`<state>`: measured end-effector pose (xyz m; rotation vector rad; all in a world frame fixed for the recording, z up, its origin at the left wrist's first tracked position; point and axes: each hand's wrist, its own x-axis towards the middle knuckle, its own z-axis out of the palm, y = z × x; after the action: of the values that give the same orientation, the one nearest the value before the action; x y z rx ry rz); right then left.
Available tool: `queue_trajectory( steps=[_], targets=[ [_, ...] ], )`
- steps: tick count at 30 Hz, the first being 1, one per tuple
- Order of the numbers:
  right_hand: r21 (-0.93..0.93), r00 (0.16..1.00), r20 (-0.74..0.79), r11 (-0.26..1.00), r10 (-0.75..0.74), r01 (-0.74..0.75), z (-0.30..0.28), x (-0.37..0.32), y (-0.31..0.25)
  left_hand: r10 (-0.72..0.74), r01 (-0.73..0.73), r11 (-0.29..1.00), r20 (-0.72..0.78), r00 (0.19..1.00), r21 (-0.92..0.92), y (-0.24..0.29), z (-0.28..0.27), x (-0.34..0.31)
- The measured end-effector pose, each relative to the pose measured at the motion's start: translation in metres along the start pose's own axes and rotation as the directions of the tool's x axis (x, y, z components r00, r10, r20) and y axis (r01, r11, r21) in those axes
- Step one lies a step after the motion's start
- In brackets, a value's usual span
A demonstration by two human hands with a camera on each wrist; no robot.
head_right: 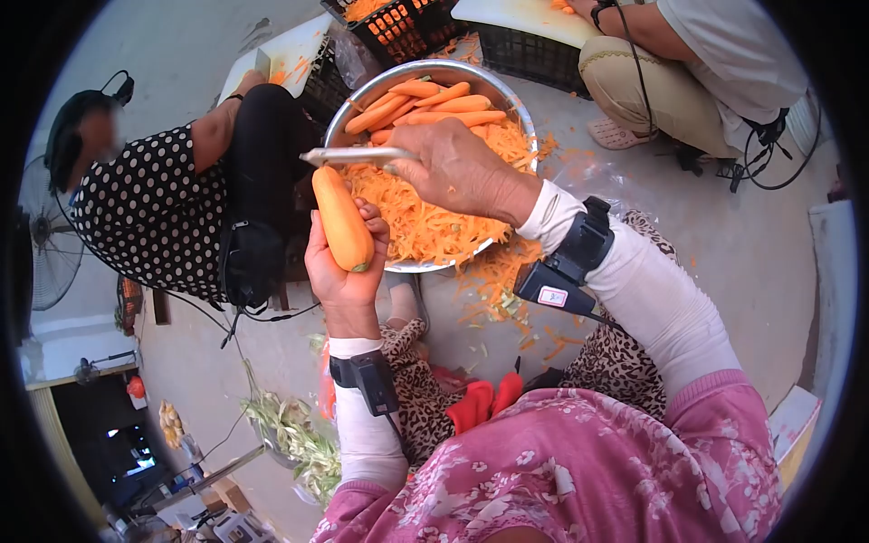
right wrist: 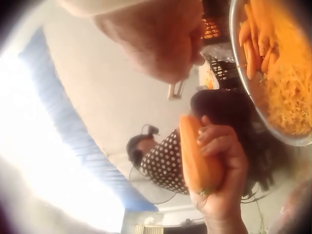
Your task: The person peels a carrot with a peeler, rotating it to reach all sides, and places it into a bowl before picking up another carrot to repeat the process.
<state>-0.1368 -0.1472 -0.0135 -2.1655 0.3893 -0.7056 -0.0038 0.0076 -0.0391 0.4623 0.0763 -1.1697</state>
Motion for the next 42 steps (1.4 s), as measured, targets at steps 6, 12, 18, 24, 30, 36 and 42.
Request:
queue_trajectory(
  steps=[6, 12, 18, 24, 30, 36, 42],
  targets=[
    [0.108, 0.98, 0.128, 0.985, -0.151, 0.137, 0.011, -0.029, -0.014, 0.036, -0.043, 0.998, -0.127, 0.991, -0.054, 0.0, 0.011, 0.001],
    [-0.051, 0.982, 0.055, 0.982, -0.178, 0.181, 0.021, -0.02, 0.003, -0.045, 0.047, 0.997, 0.028, 0.999, -0.064, -0.004, 0.001, 0.0],
    [-0.342, 0.991, -0.107, 0.933, 0.084, -0.116, 0.009, 0.004, 0.03, -0.144, 0.148, 0.989, 0.132, 0.981, -0.024, -0.015, 0.014, -0.007],
    [-0.047, 0.999, 0.022, 0.999, -0.027, 0.028, 0.003, -0.009, -0.006, -0.003, 0.003, 1.0, -0.005, 1.0, -0.008, -0.003, 0.0, -0.003],
    [0.127, 0.962, 0.193, 0.978, -0.191, 0.168, 0.021, -0.034, -0.015, -0.028, 0.021, 0.993, -0.057, 0.998, -0.117, 0.007, -0.003, 0.002],
    [0.04, 0.973, 0.119, 0.98, -0.196, 0.193, 0.024, -0.026, -0.013, -0.002, -0.009, 0.996, -0.124, 0.992, -0.084, 0.008, 0.003, 0.005],
    [-0.24, 0.993, -0.043, 0.966, -0.11, 0.097, 0.018, 0.003, 0.021, -0.146, 0.148, 0.98, 0.023, 0.989, -0.133, -0.012, 0.004, 0.0]
  ],
)
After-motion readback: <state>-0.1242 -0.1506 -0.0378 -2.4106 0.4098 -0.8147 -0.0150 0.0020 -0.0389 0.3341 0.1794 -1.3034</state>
